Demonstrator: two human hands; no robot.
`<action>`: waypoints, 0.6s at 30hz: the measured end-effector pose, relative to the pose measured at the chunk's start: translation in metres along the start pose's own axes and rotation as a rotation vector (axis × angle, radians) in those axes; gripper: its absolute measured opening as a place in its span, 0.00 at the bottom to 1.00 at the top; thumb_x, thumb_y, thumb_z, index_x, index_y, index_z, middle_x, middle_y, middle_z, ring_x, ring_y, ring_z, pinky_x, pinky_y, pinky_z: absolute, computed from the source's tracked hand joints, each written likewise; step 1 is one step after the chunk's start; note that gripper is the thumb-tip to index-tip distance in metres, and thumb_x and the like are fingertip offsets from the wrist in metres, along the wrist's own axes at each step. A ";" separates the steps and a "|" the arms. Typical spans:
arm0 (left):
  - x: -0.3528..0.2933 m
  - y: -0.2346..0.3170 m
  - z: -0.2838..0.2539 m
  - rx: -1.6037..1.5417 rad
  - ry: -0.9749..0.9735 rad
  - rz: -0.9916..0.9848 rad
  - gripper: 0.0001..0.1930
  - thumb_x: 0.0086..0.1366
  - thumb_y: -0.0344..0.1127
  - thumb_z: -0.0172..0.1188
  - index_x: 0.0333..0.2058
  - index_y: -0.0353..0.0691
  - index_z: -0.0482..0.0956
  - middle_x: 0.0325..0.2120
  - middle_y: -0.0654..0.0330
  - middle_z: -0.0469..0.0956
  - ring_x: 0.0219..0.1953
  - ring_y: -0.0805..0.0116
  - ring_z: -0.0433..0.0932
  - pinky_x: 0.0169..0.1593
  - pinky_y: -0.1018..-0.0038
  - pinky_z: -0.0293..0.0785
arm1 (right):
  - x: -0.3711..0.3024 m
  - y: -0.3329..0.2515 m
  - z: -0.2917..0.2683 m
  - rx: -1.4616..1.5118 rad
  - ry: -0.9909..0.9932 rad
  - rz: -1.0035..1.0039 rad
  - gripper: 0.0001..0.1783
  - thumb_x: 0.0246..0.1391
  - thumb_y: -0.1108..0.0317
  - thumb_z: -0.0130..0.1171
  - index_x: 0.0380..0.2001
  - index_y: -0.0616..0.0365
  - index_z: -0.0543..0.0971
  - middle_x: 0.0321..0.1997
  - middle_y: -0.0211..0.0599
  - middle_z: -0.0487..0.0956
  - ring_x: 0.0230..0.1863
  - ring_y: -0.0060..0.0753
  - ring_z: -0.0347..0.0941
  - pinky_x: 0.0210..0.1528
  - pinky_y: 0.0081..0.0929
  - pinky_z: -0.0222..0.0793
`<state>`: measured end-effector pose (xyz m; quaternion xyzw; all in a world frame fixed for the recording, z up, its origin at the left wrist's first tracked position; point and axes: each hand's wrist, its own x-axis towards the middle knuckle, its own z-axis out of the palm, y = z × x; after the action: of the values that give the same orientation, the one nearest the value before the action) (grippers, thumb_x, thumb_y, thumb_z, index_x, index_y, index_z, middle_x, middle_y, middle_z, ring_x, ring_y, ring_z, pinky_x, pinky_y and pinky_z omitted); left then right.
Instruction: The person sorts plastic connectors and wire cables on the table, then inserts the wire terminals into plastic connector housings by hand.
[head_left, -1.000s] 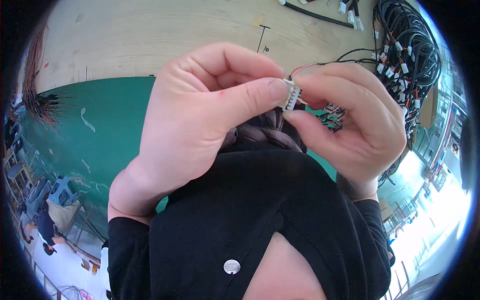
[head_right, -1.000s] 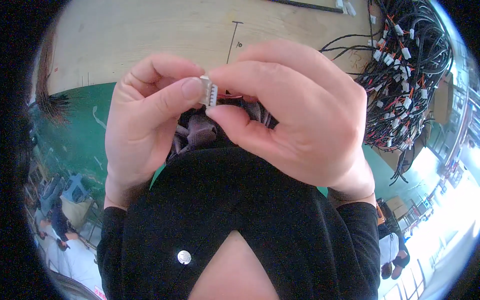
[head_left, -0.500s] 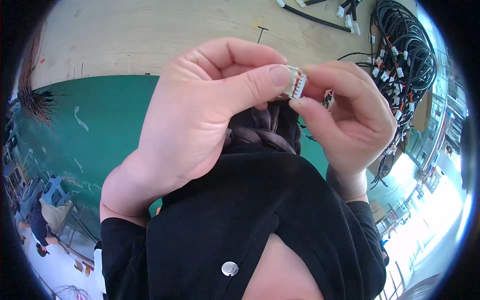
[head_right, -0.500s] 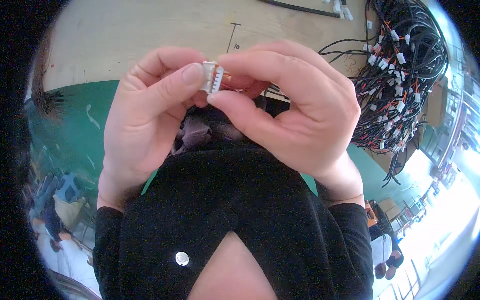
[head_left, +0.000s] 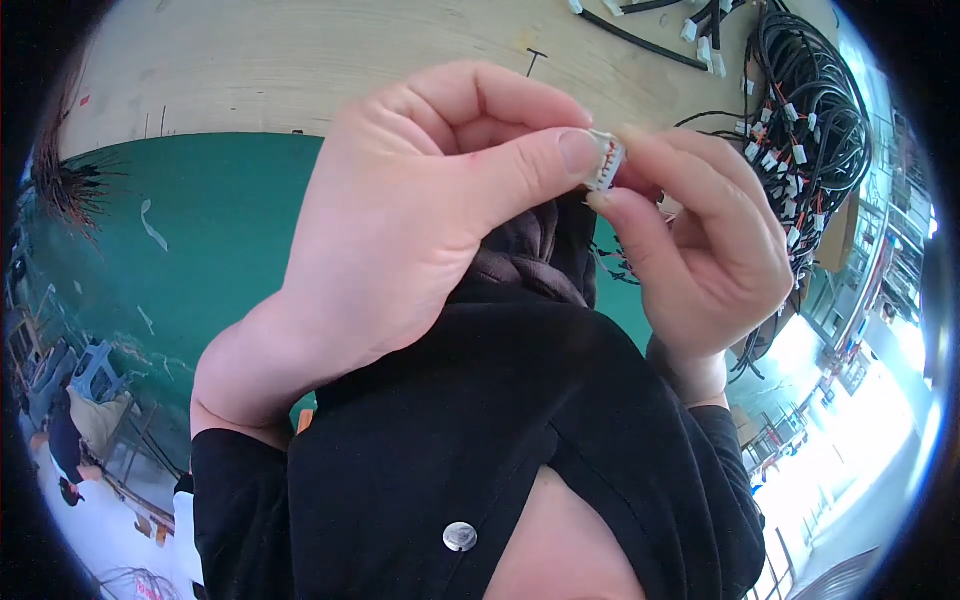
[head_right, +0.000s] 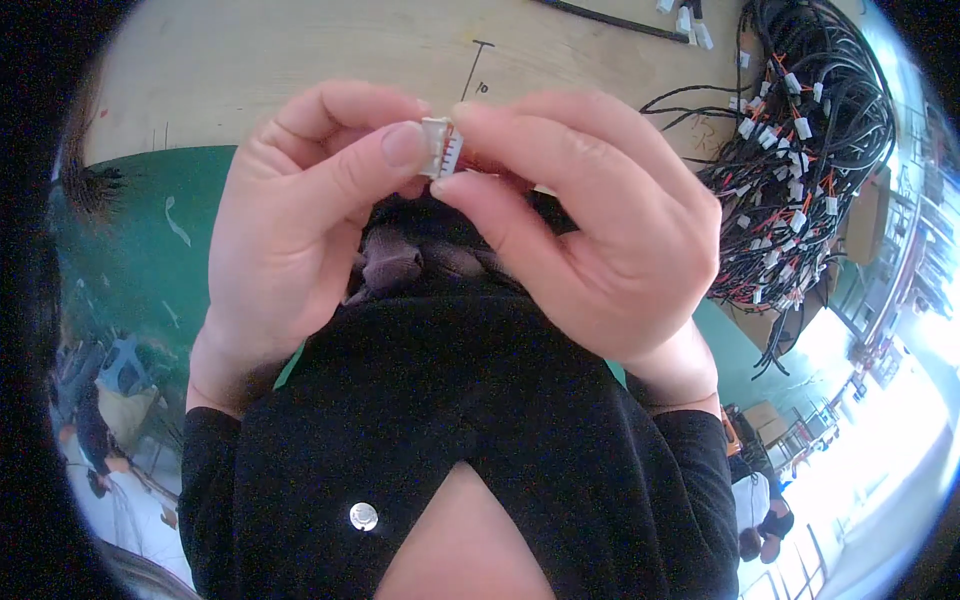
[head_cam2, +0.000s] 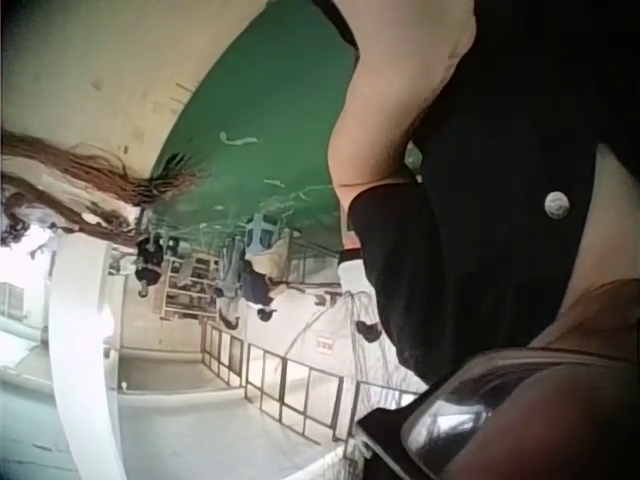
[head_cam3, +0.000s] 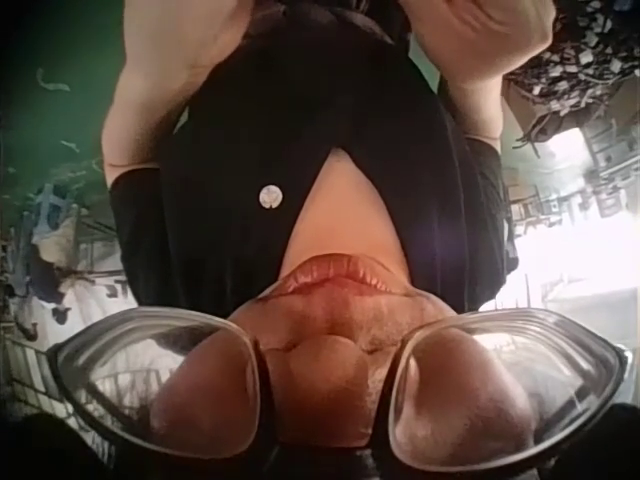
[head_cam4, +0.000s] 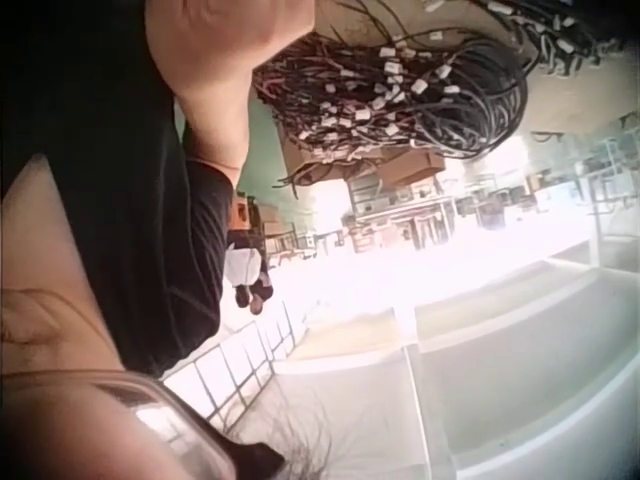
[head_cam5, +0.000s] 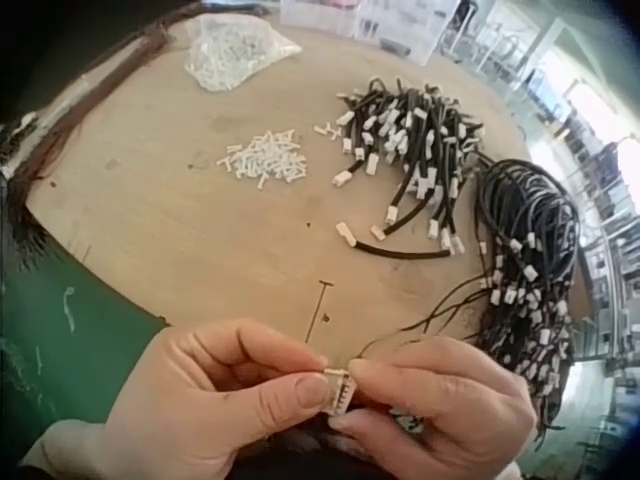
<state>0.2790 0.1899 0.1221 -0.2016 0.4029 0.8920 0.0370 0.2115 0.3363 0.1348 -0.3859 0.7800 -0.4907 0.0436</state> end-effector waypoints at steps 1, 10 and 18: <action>0.000 0.001 0.001 0.000 -0.002 0.001 0.07 0.52 0.24 0.53 0.32 0.34 0.72 0.27 0.59 0.74 0.29 0.76 0.72 0.36 0.82 0.67 | 0.000 -0.001 0.000 -0.046 -0.002 -0.025 0.14 0.32 0.81 0.61 0.29 0.69 0.74 0.29 0.41 0.73 0.29 0.23 0.68 0.24 0.12 0.62; -0.011 -0.005 0.004 -0.023 -0.012 0.168 0.07 0.53 0.20 0.50 0.32 0.33 0.70 0.28 0.57 0.74 0.32 0.74 0.73 0.38 0.81 0.69 | -0.004 0.006 0.004 -0.028 0.023 -0.166 0.14 0.33 0.81 0.60 0.30 0.69 0.74 0.30 0.45 0.73 0.28 0.29 0.70 0.27 0.15 0.64; -0.016 -0.008 0.005 0.175 -0.054 0.372 0.09 0.51 0.17 0.51 0.33 0.33 0.69 0.31 0.56 0.72 0.33 0.73 0.72 0.38 0.80 0.69 | -0.001 0.003 0.000 -0.080 0.007 -0.277 0.18 0.29 0.76 0.63 0.30 0.67 0.74 0.28 0.43 0.72 0.26 0.32 0.68 0.25 0.20 0.64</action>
<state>0.2933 0.2006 0.1257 -0.0954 0.5082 0.8500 -0.1003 0.2107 0.3372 0.1324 -0.4895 0.7385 -0.4617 -0.0425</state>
